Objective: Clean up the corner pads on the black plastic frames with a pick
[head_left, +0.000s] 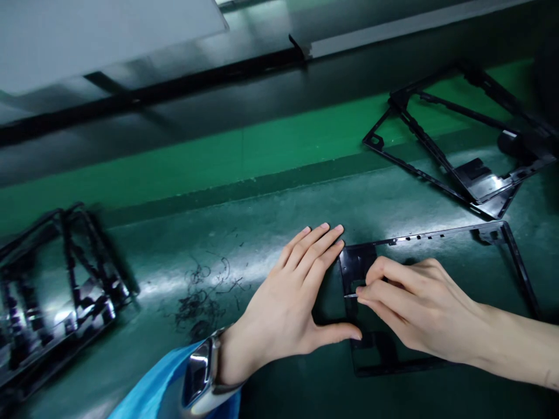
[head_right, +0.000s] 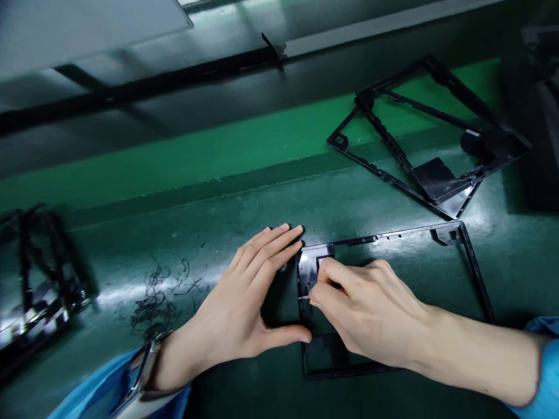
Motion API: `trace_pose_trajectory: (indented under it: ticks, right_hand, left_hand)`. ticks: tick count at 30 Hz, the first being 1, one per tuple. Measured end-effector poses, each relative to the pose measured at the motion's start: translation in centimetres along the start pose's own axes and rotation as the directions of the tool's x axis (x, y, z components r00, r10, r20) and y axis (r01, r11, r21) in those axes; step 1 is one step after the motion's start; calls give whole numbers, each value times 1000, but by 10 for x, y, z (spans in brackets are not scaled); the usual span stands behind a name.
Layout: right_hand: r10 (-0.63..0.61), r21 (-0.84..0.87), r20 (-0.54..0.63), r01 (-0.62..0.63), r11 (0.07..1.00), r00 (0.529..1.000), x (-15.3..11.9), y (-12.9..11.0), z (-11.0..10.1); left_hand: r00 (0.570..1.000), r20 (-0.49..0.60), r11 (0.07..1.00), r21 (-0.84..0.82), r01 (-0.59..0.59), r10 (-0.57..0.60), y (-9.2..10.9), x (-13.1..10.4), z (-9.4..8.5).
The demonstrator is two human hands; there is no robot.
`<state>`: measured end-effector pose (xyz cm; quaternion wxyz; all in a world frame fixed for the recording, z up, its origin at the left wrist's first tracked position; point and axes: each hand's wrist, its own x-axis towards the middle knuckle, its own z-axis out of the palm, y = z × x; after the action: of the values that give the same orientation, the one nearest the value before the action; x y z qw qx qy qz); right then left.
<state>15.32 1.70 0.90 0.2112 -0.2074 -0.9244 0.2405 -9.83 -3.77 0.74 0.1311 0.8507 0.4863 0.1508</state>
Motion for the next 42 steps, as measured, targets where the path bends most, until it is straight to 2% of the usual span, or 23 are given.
trace_pose_trajectory:
  ticks: [42]
  right_hand:
    - [-5,-6,-7,5,1000,1000,-1,2,1]
  left_hand:
    - [1000,-3,1000,-2,-1,1,0,-1,-1]
